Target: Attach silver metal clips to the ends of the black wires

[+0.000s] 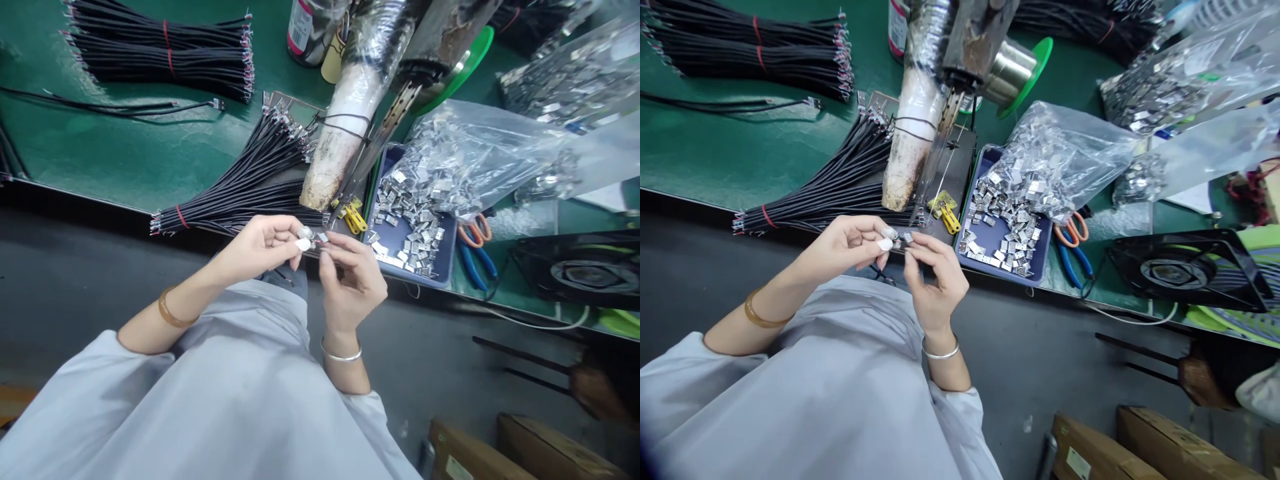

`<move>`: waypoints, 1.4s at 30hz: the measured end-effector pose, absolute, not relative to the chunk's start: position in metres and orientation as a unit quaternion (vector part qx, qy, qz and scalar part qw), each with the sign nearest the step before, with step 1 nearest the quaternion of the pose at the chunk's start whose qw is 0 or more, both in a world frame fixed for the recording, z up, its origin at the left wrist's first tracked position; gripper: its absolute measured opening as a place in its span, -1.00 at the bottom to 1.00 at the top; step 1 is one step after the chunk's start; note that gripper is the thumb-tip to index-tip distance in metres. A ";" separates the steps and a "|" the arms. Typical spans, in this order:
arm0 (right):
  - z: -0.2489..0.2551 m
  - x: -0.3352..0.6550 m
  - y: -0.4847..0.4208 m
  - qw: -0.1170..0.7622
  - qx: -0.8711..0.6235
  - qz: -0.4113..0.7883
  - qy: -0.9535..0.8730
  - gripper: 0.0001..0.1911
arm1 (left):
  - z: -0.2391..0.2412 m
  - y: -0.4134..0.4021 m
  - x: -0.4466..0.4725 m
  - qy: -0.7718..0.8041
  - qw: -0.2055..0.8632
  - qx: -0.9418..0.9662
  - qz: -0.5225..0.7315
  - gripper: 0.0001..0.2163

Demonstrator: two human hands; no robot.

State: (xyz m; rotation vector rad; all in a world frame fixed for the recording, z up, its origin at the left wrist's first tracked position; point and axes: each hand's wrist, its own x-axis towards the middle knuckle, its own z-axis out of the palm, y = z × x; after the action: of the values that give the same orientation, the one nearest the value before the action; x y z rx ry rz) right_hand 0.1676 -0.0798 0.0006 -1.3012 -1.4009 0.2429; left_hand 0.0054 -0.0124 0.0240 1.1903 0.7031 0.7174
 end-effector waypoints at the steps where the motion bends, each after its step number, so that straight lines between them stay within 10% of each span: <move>1: 0.000 0.169 -0.080 0.577 -0.556 0.070 -0.594 -0.87 | 0.025 -0.011 0.007 0.322 0.717 0.523 0.329 -0.78; 8: 0.004 0.178 -0.083 0.534 -0.495 -0.091 -0.680 -0.77 | 0.027 -0.014 0.025 0.371 0.689 0.487 0.388 -0.82; 16: -0.005 0.178 -0.077 0.597 -0.536 0.087 -0.591 -0.96 | 0.025 -0.016 0.028 0.390 0.653 0.501 0.413 -0.88; 26: -0.008 0.186 -0.073 0.503 -0.474 -0.067 -0.720 -0.79 | 0.023 -0.017 0.032 0.412 0.620 0.514 0.426 -0.86; 42: 0.001 0.183 -0.065 0.547 -0.518 0.048 -0.656 -0.93 | 0.028 -0.012 0.039 0.431 0.604 0.488 0.459 -0.80</move>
State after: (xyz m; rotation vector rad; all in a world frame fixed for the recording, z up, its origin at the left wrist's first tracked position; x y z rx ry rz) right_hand 0.1826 -0.0654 0.0007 -1.2268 -1.5541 0.1141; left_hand 0.0392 -0.0116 0.0281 1.1292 0.9979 1.0631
